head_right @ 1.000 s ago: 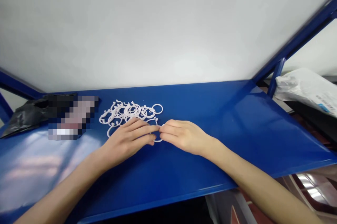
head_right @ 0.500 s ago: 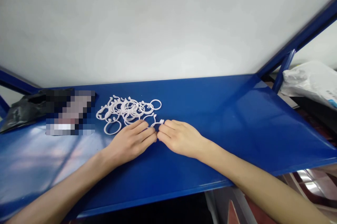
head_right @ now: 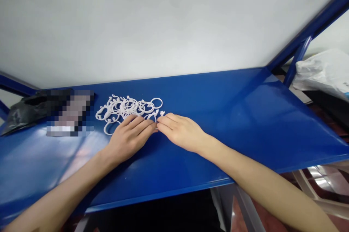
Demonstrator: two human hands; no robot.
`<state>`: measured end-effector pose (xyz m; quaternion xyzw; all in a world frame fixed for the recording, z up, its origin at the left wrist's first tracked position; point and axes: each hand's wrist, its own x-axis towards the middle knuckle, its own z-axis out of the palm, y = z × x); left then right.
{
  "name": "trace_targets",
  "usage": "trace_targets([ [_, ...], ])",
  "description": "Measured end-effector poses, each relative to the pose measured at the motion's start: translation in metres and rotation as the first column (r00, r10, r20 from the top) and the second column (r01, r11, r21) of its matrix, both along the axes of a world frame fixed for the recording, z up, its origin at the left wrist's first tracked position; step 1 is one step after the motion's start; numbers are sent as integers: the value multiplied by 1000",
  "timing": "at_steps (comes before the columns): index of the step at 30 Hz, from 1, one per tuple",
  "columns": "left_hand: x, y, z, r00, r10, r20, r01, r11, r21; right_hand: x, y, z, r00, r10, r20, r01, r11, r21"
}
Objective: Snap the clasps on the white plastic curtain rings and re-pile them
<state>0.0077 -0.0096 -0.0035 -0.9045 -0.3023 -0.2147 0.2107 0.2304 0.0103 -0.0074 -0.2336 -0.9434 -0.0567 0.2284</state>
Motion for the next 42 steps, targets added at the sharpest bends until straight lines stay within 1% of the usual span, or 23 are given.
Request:
trace_targets([
  [2,-4,3,-1,999,37,33,-38,999,2,1,2,1,998,-6,-62,6,1000,-14],
  [4,-10,6,0,994,92,58,-92,996,8,2,3,3,991,-46,-122,42,998,-38],
  [6,-16,10,1,988,138,72,-140,990,11,3,5,4,984,-101,-147,91,993,-77],
  [9,-25,17,1,976,183,118,-179,983,-51,6,8,3,978,-172,-117,153,976,-157],
  [12,-34,24,0,951,218,219,-190,971,-144,9,11,-3,977,-206,-56,187,954,-236],
  [14,-40,29,-2,929,272,251,-228,955,-192,10,13,-6,976,-215,-33,199,944,-264],
  [16,-46,33,-6,910,357,209,-299,917,-266,11,13,-8,975,-221,-26,205,937,-284],
  [19,-53,39,-13,887,453,86,-392,839,-378,10,13,-9,974,-226,-20,209,928,-310],
  [23,-59,42,-18,857,515,-23,-471,763,-442,8,15,-8,976,-218,-7,204,923,-327],
  [26,-59,43,-17,843,535,-64,-497,727,-473,9,15,-8,976,-219,-1,205,918,-339],
  [28,-57,43,-16,852,520,-67,-481,723,-496,9,15,-9,975,-220,-2,206,915,-346],
  [29,-55,43,-15,863,501,-63,-460,729,-506,9,15,-9,975,-223,-6,208,915,-346],
  [32,-52,43,-10,899,437,-21,-386,769,-510,6,14,-9,969,-247,-21,227,918,-327],
  [34,-52,42,-5,894,448,10,-387,783,-486,2,13,-8,967,-252,-28,232,925,-300],
  [35,-54,42,-2,875,484,15,-421,776,-470,-2,13,-7,969,-246,-21,229,929,-291],
  [36,-56,41,0,845,534,7,-471,752,-460,-6,13,-5,972,-234,-8,222,932,-286],
  [37,-59,41,2,805,593,-15,-532,710,-461,-11,14,-4,976,-219,13,213,934,-286],
  [39,-65,40,4,712,696,-92,-636,584,-505,-23,16,-3,980,-187,68,199,934,-297],
  [40,-67,40,4,677,724,-133,-662,520,-539,-29,18,-3,980,-175,94,196,933,-301],
  [41,-69,40,2,658,734,-167,-672,472,-571,-34,19,-4,979,-170,116,198,931,-306],
  [42,-69,40,1,655,732,-187,-670,447,-593,-39,21,-5,976,-175,132,209,927,-312],
])
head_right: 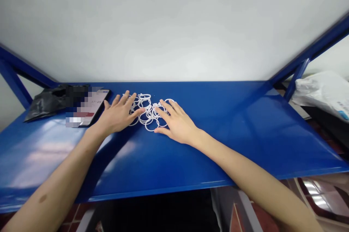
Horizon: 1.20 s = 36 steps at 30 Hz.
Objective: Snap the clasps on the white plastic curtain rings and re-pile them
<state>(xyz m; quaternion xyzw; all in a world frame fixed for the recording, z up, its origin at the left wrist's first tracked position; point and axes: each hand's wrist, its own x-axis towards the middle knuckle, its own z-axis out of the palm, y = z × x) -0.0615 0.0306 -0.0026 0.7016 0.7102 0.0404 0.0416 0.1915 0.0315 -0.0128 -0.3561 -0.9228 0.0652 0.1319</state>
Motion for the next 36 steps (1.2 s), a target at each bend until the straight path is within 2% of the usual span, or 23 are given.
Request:
trace_targets([
  [6,13,1,-9,991,-129,25,128,992,21,-5,5,-10,991,-132,-14,131,990,-54],
  [14,17,-1,-14,943,-327,54,319,940,122,-2,2,-11,990,-79,-117,76,997,-33],
  [22,5,2,-19,928,-369,49,360,922,141,6,1,-5,987,-65,-148,62,998,-25],
  [28,-1,6,-22,928,-353,116,330,926,180,11,3,-3,983,-73,-170,75,997,4],
  [32,0,4,-16,932,-336,134,299,925,237,11,3,-1,977,-82,-195,87,996,18],
  [36,8,-3,-5,923,-374,90,324,881,344,11,2,2,975,-83,-207,88,996,15],
])
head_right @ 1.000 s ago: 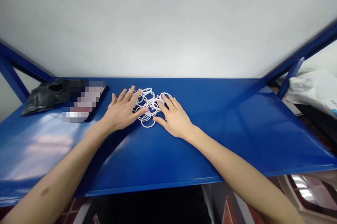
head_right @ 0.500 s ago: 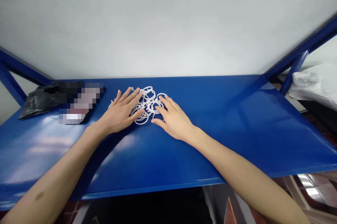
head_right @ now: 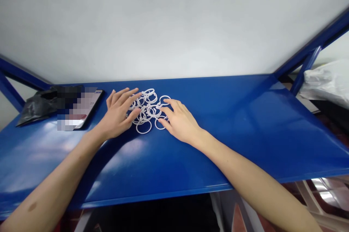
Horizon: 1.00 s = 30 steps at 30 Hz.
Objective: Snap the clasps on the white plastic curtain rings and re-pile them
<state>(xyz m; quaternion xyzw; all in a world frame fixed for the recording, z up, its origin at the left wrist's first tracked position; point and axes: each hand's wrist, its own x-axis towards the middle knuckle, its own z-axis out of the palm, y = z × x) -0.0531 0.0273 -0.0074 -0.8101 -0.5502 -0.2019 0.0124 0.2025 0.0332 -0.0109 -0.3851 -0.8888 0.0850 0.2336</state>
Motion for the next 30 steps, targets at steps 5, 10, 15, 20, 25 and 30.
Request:
trace_targets([
  [5,13,-10,9,991,-132,-7,132,984,116,0,-1,1,1000,21,-5,-21,999,-38],
  [10,12,-10,10,982,-187,17,182,970,160,-1,0,-2,999,33,4,-33,999,-21],
  [15,7,-8,17,982,-185,35,180,977,115,-3,0,-2,1000,6,-14,-6,1000,9],
  [20,5,-17,34,964,-256,-68,254,967,-26,-3,0,-2,999,-9,-37,10,1000,17],
  [25,4,-22,31,910,-392,-135,377,918,-122,-5,-1,-4,1000,8,-22,-8,1000,5],
  [30,9,-23,26,893,-408,-192,395,913,-103,-6,-2,-5,999,6,-37,-6,1000,9],
])
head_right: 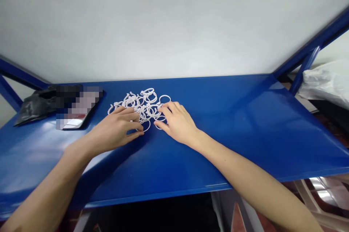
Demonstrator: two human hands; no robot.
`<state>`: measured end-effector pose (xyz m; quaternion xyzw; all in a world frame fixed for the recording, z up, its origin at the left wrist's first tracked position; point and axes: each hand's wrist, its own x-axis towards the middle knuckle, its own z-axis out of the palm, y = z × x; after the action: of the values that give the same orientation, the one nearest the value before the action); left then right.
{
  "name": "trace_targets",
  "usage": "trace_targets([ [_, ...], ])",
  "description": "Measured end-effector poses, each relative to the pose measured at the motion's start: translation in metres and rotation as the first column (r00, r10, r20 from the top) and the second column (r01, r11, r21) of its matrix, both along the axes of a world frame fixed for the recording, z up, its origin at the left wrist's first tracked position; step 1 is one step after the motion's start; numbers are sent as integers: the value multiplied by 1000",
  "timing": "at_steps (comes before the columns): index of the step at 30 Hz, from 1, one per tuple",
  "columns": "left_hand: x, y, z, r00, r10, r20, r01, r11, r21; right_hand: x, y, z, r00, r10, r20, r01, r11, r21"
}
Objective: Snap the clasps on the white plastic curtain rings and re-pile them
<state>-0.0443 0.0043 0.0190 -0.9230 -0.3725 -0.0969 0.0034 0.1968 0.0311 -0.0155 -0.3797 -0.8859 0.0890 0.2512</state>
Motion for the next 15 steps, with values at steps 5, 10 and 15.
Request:
trace_targets([
  [5,6,-2,8,990,62,127,-74,994,85,2,-3,3,1000,-3,-7,3,1000,-24],
  [10,10,0,3,971,65,228,-94,988,119,2,-2,2,1000,6,22,-6,1000,-4],
  [15,16,2,-8,946,-2,323,-68,977,204,3,2,1,997,29,69,-36,993,113],
])
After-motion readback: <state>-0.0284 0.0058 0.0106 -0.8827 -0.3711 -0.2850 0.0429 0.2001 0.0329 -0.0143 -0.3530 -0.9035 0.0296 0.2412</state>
